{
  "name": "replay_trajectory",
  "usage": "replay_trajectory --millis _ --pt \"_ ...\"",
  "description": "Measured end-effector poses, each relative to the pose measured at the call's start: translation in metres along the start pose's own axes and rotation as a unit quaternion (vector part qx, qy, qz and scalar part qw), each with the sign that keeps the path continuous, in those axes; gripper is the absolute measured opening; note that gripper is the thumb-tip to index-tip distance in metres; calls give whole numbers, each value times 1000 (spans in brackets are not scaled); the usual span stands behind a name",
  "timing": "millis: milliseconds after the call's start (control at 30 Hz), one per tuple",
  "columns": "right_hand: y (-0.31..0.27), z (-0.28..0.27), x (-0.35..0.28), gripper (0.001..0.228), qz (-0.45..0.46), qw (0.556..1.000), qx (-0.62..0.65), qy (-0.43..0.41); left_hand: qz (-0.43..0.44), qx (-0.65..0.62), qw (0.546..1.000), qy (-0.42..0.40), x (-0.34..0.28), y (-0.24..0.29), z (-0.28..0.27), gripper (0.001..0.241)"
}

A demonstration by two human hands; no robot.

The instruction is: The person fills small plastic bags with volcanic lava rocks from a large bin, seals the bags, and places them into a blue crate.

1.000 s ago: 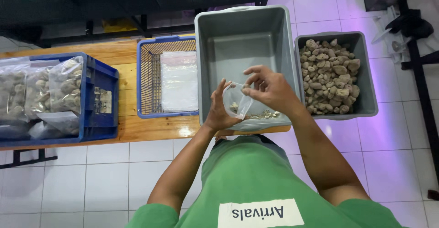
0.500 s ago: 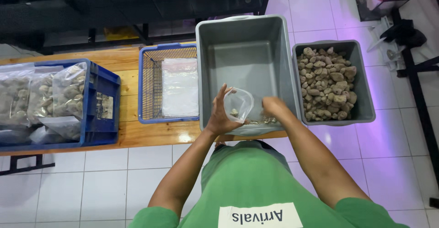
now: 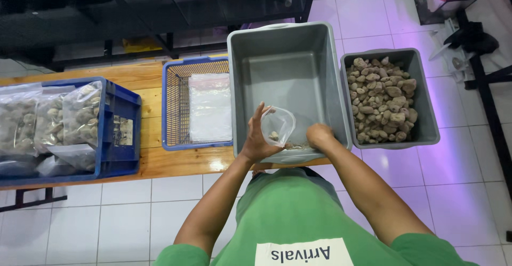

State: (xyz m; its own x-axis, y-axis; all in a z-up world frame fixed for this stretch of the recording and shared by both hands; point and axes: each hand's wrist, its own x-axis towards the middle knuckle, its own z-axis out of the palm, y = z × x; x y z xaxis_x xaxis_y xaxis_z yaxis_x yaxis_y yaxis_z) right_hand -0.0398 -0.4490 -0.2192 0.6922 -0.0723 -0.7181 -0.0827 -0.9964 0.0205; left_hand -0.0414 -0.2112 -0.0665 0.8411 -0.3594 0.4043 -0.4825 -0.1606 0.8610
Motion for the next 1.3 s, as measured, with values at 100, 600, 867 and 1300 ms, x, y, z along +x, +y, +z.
replay_trajectory --millis 100,600,867,1300 --pt "2 9 6 19 8 1000 -8 -2 5 1 1000 -1 -1 1 -1 127" --pt "1 -75 -82 22 -36 987 134 81 7 1 1000 12 -1 1 -1 128" --pt "-38 -206 -260 15 -262 839 308 364 -2 3 1000 3 2 7 4 128" --pt "-28 -188 -252 12 -275 827 290 395 32 4 999 14 7 20 18 130"
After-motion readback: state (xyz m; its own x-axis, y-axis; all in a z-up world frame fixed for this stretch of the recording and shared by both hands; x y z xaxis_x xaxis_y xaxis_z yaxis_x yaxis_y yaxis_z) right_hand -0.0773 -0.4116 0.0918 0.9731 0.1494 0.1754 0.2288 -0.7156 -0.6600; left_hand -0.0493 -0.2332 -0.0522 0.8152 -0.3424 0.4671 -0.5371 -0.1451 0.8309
